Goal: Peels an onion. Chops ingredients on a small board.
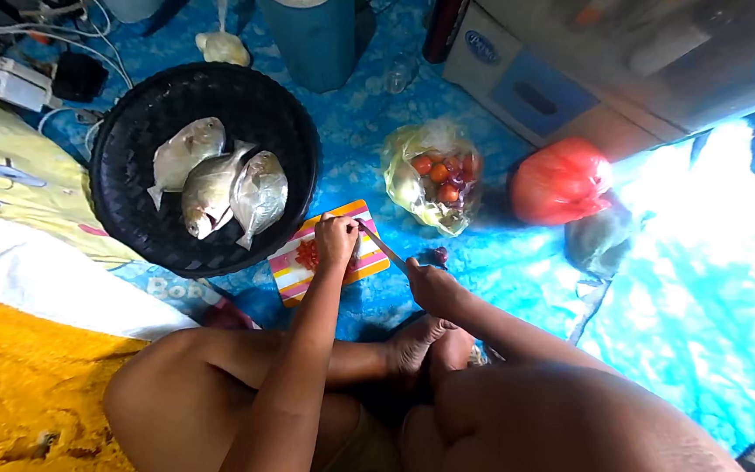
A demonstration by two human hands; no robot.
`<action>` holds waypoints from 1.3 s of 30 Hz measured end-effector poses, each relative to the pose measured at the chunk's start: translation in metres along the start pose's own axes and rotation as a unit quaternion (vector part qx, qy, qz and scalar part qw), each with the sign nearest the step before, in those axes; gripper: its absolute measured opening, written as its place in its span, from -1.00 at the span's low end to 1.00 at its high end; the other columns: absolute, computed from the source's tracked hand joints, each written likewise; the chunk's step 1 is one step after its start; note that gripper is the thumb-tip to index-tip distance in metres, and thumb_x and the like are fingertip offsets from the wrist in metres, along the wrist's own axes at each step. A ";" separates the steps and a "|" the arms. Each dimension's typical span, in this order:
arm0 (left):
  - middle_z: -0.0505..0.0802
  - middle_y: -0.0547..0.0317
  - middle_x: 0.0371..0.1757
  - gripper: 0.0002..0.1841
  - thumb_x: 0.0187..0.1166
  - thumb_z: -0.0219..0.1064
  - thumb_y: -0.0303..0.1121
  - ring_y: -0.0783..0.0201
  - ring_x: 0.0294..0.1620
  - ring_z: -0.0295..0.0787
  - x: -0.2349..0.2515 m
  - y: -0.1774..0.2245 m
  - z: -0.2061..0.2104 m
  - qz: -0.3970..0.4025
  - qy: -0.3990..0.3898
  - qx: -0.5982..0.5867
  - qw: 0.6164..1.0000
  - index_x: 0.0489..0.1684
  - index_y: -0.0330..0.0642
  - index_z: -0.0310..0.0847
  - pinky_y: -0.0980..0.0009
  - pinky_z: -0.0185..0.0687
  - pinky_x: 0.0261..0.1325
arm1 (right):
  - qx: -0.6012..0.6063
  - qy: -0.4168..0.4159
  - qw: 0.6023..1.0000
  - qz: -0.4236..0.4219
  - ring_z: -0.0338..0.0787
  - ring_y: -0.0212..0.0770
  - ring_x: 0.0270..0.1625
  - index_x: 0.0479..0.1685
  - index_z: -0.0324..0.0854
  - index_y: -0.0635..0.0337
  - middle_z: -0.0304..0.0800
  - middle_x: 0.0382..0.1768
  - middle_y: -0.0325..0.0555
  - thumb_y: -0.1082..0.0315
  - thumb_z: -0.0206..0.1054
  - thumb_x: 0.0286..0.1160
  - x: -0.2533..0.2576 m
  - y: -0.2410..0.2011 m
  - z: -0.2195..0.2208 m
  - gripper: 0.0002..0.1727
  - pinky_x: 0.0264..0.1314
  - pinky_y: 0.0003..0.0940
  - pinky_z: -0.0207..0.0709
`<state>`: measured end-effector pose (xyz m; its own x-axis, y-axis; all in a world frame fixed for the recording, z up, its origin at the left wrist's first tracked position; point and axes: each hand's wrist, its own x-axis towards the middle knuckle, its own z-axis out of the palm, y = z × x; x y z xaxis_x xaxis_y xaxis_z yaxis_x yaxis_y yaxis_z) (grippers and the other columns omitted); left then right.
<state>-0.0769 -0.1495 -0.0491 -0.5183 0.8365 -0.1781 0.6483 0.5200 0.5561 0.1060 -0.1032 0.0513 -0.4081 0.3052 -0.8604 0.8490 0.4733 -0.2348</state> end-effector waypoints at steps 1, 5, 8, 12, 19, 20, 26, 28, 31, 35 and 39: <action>0.92 -0.14 -0.02 -0.89 0.52 0.45 -0.46 -0.21 0.26 0.75 0.000 0.000 0.001 0.005 0.005 -0.001 1.000 -0.18 -0.24 0.91 -0.16 0.47 0.42 | 0.002 0.004 1.000 -0.003 0.71 0.37 0.40 0.64 0.18 0.29 0.66 0.27 0.41 0.36 -0.16 0.91 0.002 0.001 0.000 -0.57 0.34 0.26 0.57; 0.92 -0.13 -0.01 -0.89 0.52 0.48 -0.42 -0.20 0.27 0.74 -0.002 0.002 -0.001 0.002 0.006 0.009 1.000 -0.19 -0.21 0.92 -0.16 0.46 0.41 | 0.008 0.011 1.000 -0.017 0.71 0.36 0.40 0.61 0.19 0.32 0.66 0.26 0.41 0.36 -0.16 0.91 0.007 0.003 0.001 -0.58 0.36 0.24 0.56; 0.91 -0.14 -0.01 -0.89 0.52 0.48 -0.39 -0.20 0.27 0.73 -0.003 0.005 -0.001 -0.010 -0.003 0.021 1.000 -0.19 -0.20 0.91 -0.17 0.46 0.41 | 0.002 0.010 1.000 -0.019 0.70 0.36 0.41 0.64 0.17 0.32 0.66 0.27 0.42 0.35 -0.18 0.92 0.009 0.005 0.003 -0.57 0.37 0.24 0.56; 0.91 -0.14 0.00 -0.85 0.53 0.47 -0.36 -0.20 0.28 0.72 0.002 0.009 -0.005 -0.017 -0.025 0.042 0.999 -0.10 -0.19 0.90 -0.16 0.45 0.43 | 0.037 0.040 0.998 -0.043 0.73 0.35 0.35 0.59 0.25 0.32 0.69 0.20 0.41 0.29 -0.18 0.94 -0.002 0.015 -0.004 -0.57 0.37 0.23 0.55; 0.86 0.01 0.27 -0.65 0.38 0.43 -0.60 -0.16 0.40 0.64 0.015 0.006 -0.016 0.161 -0.104 0.121 0.974 0.14 -0.16 0.85 -0.19 0.43 0.36 | 0.078 0.055 0.995 -0.037 0.75 0.29 0.30 0.56 0.28 0.34 0.70 0.18 0.39 0.24 -0.18 0.96 -0.018 0.034 -0.012 -0.56 0.38 0.18 0.54; 0.89 0.03 0.20 -0.69 0.40 0.41 -0.61 -0.15 0.35 0.67 0.017 0.007 -0.015 0.175 -0.106 0.132 0.970 0.05 -0.15 0.88 -0.17 0.44 0.32 | 0.083 0.053 0.995 -0.034 0.75 0.29 0.31 0.56 0.28 0.34 0.69 0.18 0.39 0.24 -0.18 0.96 -0.017 0.034 -0.010 -0.56 0.38 0.17 0.54; 0.91 -0.09 0.02 -0.79 0.50 0.49 -0.33 -0.20 0.26 0.72 0.017 0.011 -0.013 0.083 -0.087 0.150 0.981 -0.01 -0.19 0.85 -0.18 0.46 0.34 | 0.082 0.041 0.996 -0.020 0.73 0.32 0.36 0.61 0.24 0.32 0.69 0.22 0.40 0.25 -0.20 0.95 -0.009 0.030 0.002 -0.55 0.39 0.21 0.54; 0.91 -0.13 0.01 -0.76 0.49 0.52 -0.31 -0.23 0.25 0.72 0.012 0.011 -0.013 0.052 -0.065 0.127 0.988 0.01 -0.22 0.84 -0.21 0.44 0.34 | 0.067 0.038 0.997 -0.016 0.73 0.33 0.36 0.60 0.24 0.32 0.69 0.21 0.41 0.26 -0.21 0.95 -0.008 0.025 0.004 -0.55 0.38 0.21 0.55; 0.91 -0.17 0.02 -0.76 0.47 0.53 -0.34 -0.27 0.27 0.72 0.006 0.008 -0.011 0.062 -0.025 0.101 0.993 0.03 -0.21 0.84 -0.24 0.47 0.32 | 0.050 0.039 0.998 -0.016 0.74 0.35 0.35 0.60 0.23 0.32 0.69 0.20 0.41 0.27 -0.22 0.95 -0.007 0.020 0.004 -0.56 0.36 0.23 0.56; 0.94 -0.08 -0.03 -0.89 0.51 0.45 -0.48 -0.21 0.23 0.75 0.004 0.006 -0.009 0.077 -0.015 0.080 0.994 -0.15 -0.21 0.89 -0.19 0.47 0.30 | 0.031 0.035 0.999 -0.013 0.73 0.35 0.37 0.61 0.23 0.30 0.70 0.21 0.40 0.27 -0.23 0.95 -0.005 0.014 0.002 -0.55 0.36 0.24 0.56; 0.94 -0.09 -0.10 -0.91 0.49 0.45 -0.51 -0.20 0.15 0.77 0.003 0.004 -0.006 0.079 0.003 0.062 0.995 -0.24 -0.22 0.90 -0.17 0.50 0.25 | 0.004 0.031 0.999 0.010 0.73 0.36 0.36 0.60 0.23 0.28 0.70 0.21 0.39 0.32 -0.21 0.93 -0.004 0.006 0.001 -0.58 0.31 0.25 0.59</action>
<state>-0.0797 -0.1460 -0.0423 -0.4076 0.9087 -0.0905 0.7859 0.3995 0.4720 0.1134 -0.1020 0.0529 -0.4111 0.3643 -0.8357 0.8595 0.4605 -0.2220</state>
